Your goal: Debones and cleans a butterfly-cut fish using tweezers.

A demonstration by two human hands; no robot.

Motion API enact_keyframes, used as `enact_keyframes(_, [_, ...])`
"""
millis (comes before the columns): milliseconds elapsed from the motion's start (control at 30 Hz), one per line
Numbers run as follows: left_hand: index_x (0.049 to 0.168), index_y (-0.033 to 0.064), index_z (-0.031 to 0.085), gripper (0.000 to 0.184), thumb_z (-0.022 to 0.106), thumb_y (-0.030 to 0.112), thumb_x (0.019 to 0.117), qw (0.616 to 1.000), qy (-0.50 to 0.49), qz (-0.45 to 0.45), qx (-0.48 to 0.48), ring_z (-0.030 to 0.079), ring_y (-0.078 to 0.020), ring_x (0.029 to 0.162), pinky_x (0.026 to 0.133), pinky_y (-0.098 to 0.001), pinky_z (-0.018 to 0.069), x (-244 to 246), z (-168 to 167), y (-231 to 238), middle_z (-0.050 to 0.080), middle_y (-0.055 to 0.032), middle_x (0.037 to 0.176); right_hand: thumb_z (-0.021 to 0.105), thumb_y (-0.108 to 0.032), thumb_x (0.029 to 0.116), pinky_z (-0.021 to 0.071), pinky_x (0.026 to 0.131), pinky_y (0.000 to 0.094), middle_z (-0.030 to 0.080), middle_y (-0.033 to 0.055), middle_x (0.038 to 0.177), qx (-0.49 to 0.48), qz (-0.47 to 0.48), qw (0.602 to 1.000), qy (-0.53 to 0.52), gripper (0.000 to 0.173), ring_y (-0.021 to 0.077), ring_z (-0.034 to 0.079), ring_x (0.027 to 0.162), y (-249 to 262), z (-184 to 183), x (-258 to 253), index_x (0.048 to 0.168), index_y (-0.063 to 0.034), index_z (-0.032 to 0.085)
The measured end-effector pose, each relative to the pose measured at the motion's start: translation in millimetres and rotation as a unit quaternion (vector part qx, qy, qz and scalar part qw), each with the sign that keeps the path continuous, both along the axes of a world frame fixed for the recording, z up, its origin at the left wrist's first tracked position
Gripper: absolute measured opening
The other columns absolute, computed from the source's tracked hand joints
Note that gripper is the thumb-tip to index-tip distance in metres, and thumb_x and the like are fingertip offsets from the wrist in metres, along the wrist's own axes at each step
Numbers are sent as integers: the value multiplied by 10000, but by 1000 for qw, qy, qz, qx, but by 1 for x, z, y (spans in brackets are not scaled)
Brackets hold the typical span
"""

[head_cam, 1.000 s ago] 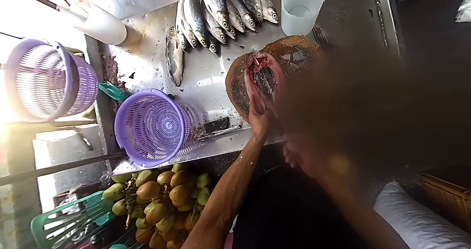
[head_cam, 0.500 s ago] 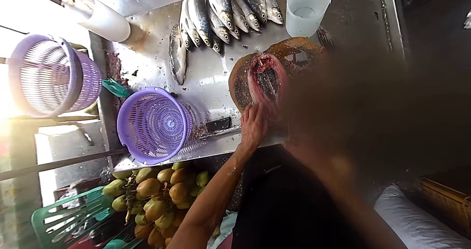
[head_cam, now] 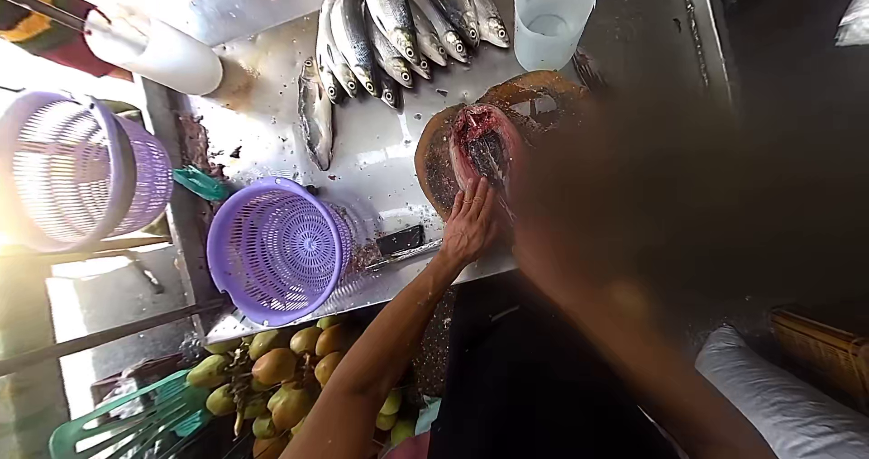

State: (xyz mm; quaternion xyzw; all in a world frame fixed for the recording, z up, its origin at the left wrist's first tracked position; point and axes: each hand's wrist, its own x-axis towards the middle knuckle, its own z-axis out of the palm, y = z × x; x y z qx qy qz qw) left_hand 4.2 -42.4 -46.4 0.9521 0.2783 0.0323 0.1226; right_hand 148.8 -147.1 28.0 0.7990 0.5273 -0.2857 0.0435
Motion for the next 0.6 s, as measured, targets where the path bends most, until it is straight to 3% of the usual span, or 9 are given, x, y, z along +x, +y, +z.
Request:
enact_keyframes(100, [1582, 37, 372, 631, 362, 401, 1066, 1000, 4, 12, 12, 157, -303, 1588, 1270, -536, 162, 3, -4, -3, 250, -128, 1696, 585, -59, 946, 512, 887, 578, 653, 304, 1154, 41, -20, 998, 31, 285, 458, 658, 1032, 8, -5, -6, 1193, 68, 648])
enact_keyframes(167, [1590, 59, 367, 631, 339, 415, 1070, 1000, 10, 21, 16, 147, -297, 1591, 1268, -551, 146, 4, -5, -4, 241, -107, 1702, 603, -171, 977, 543, 924, 518, 660, 235, 1187, 5, -74, 978, 194, 335, 363, 672, 1063, 10, 3, 6, 1236, 38, 638])
enact_keyframes(200, [1591, 63, 366, 632, 329, 418, 1069, 999, 11, 24, 18, 149, -297, 1590, 1266, -560, 140, 4, -6, -4, 243, -103, 1702, 654, -214, 969, 565, 881, 437, 689, 176, 1094, 18, -135, 942, 307, 334, 273, 686, 964, 8, 3, 16, 1203, 25, 657])
enact_keyframes(267, [1603, 63, 338, 646, 317, 428, 1070, 999, 10, 28, 19, 132, -289, 1594, 1269, -569, 113, 4, -7, -5, 229, -101, 1707, 727, -185, 946, 575, 622, 279, 710, 92, 870, 74, -272, 812, 511, 272, 141, 673, 684, -5, 0, 30, 1107, 28, 674])
enact_keyframes(333, [1609, 70, 326, 657, 308, 452, 1075, 999, 10, 31, 25, 124, -282, 1596, 1270, -573, 106, 5, -8, -4, 219, -97, 1710, 696, -150, 965, 504, 536, 236, 717, 71, 854, 109, -325, 707, 618, 259, 108, 633, 627, -23, 7, 35, 1136, 39, 649])
enact_keyframes(400, [1618, 86, 312, 666, 293, 472, 1075, 999, 19, 33, 27, 107, -275, 1599, 1271, -580, 97, 7, -10, -5, 202, -88, 1716, 688, -123, 945, 491, 531, 237, 728, 94, 880, 201, -312, 643, 670, 324, 114, 630, 635, -42, 12, 33, 1179, 93, 631])
enact_keyframes(467, [1610, 98, 339, 652, 310, 468, 1074, 999, 4, 39, 6, 125, -270, 1596, 1267, -586, 94, 6, -8, -4, 227, -80, 1710, 704, -170, 928, 561, 619, 271, 729, 91, 960, 330, -275, 644, 633, 397, 132, 676, 732, -51, 19, 36, 1202, 95, 595])
enact_keyframes(533, [1540, 81, 469, 595, 445, 403, 1040, 993, -76, 82, -30, 263, -280, 1561, 1255, -604, 150, 7, -2, 7, 380, -103, 1643, 703, -283, 940, 609, 790, 343, 708, 139, 1116, 424, -238, 700, 523, 549, 194, 707, 926, -50, 10, 47, 1294, 100, 530])
enact_keyframes(600, [1508, 22, 480, 586, 537, 320, 1008, 972, -127, 186, -65, 361, -335, 1507, 1232, -604, 229, 15, 10, 37, 440, -170, 1589, 632, -212, 982, 612, 730, 320, 716, 149, 1083, 384, -340, 689, 512, 459, 196, 720, 884, -42, -14, 51, 1311, 84, 508])
